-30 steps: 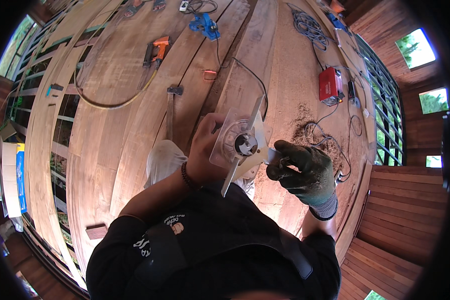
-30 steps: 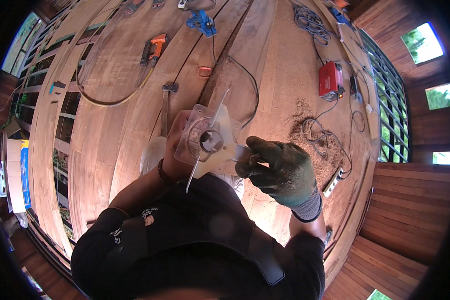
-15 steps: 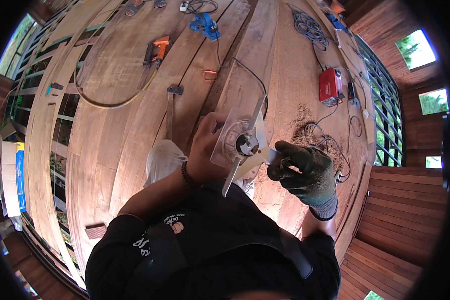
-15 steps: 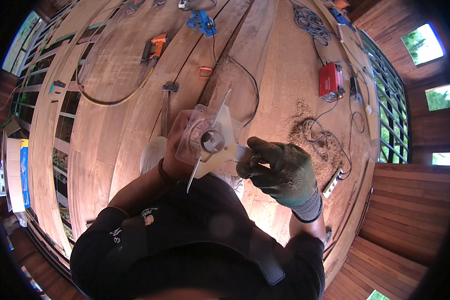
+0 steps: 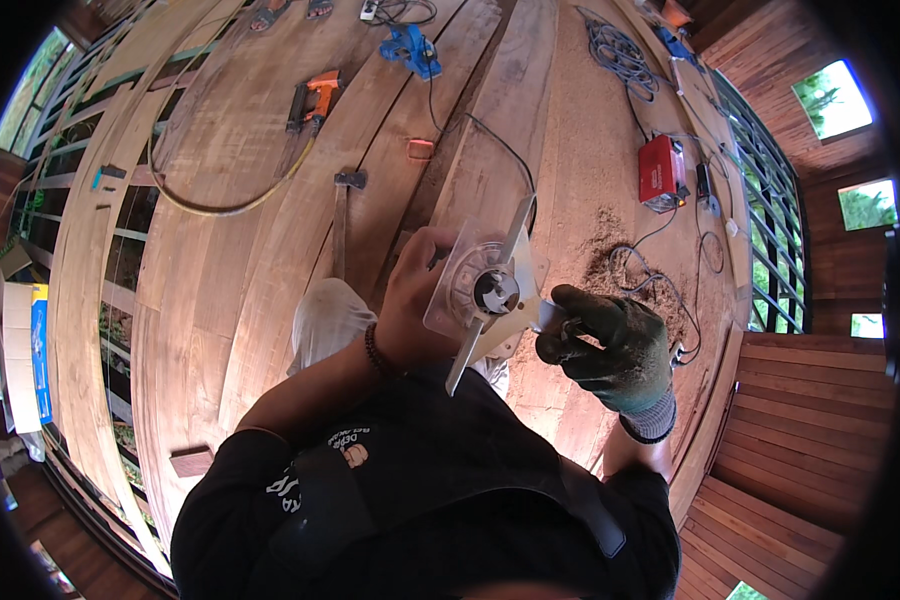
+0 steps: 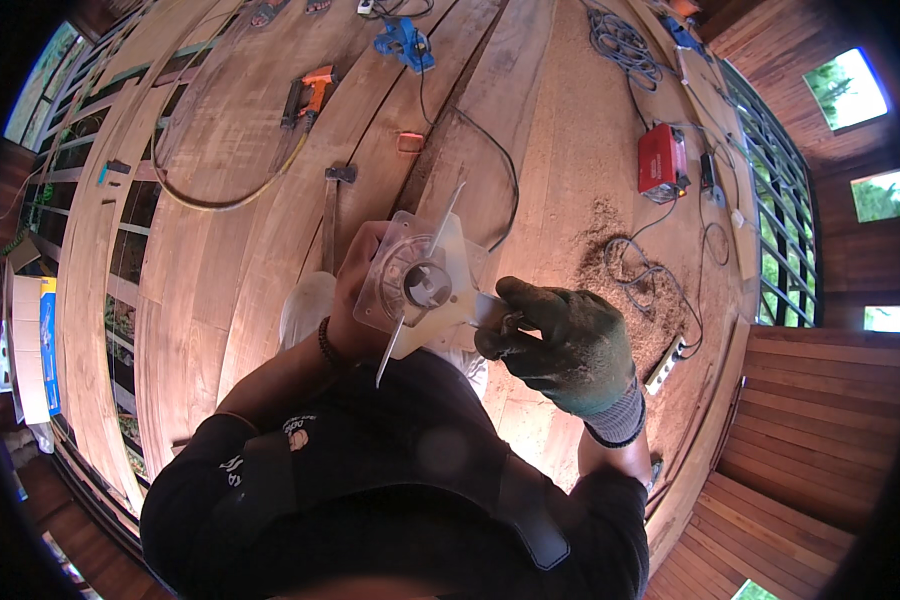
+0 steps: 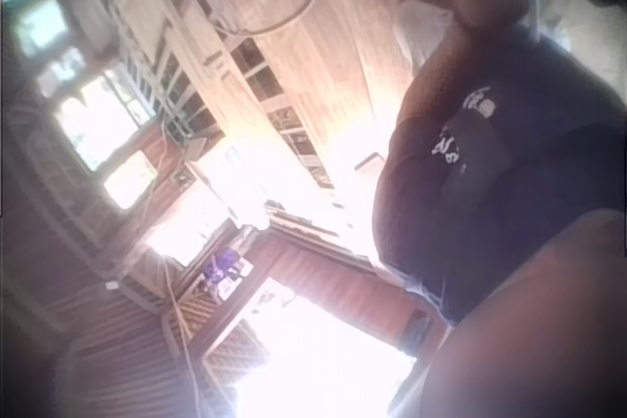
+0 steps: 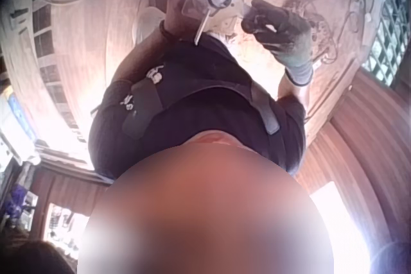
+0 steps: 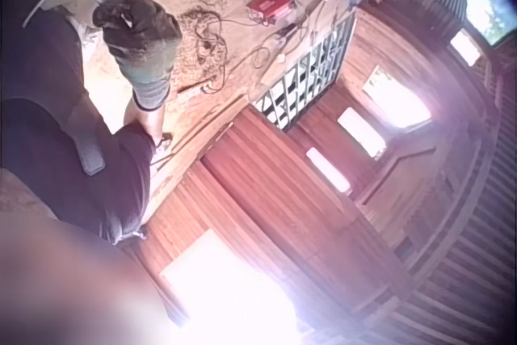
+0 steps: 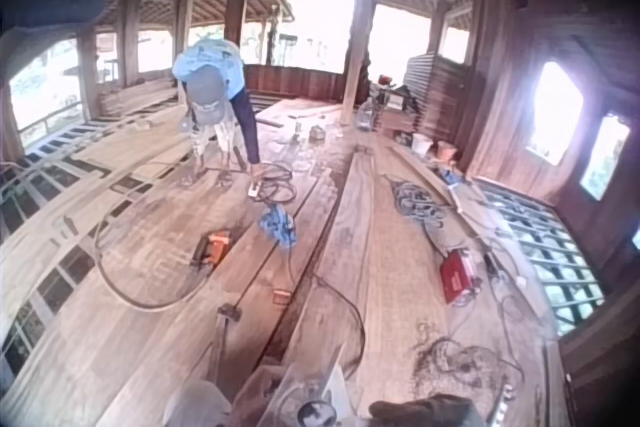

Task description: The person uses a handheld electric router to shape the edges of a rectangular wooden board. They repeatedly adjust the router's depth and guide, then run the tool along the board's edges to create a beveled profile. The person also wipes away sawdust from the work surface during the process.

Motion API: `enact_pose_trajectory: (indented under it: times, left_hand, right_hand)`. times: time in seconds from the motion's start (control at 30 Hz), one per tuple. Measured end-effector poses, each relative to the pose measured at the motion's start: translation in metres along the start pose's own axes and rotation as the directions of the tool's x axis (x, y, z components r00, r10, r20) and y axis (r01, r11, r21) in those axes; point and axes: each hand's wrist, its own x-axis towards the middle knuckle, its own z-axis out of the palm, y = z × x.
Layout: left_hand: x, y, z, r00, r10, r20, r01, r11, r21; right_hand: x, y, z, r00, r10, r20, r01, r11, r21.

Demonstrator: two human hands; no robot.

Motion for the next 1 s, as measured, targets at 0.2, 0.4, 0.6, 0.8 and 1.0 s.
enact_pose_trajectory:
  times: [0.2, 0.4, 0.6, 0.8, 1.0]
  left_hand:
    - [-0.001, -0.001, 0.001, 1.0, -0.006, -0.01, 0.006, 1.0, -0.015]
    - [-0.003, -0.002, 0.004, 0.999, -0.027, -0.042, 0.025, 0.999, -0.039]
    - [-0.004, -0.002, 0.002, 0.998, -0.063, -0.021, 0.061, 0.995, -0.077]
    - [-0.006, -0.006, 0.001, 0.999, -0.016, -0.035, 0.014, 0.999, -0.05]
    - [-0.007, -0.007, 0.004, 0.998, -0.054, -0.045, 0.05, 0.995, -0.088]
  right_hand:
    - [-0.003, -0.003, -0.001, 0.992, 0.12, 0.034, -0.121, 0.991, 0.057]
    - [0.0, -0.004, -0.002, 0.999, 0.042, 0.022, -0.04, 0.993, -0.112]
    - [0.008, -0.005, -0.001, 0.999, 0.038, 0.015, -0.038, 0.999, 0.012]
    - [0.005, -0.012, -0.007, 0.972, 0.233, 0.043, -0.237, 0.953, 0.19]
    - [0.0, -0.002, -0.014, 0.999, -0.019, 0.05, 0.023, 0.995, -0.098]
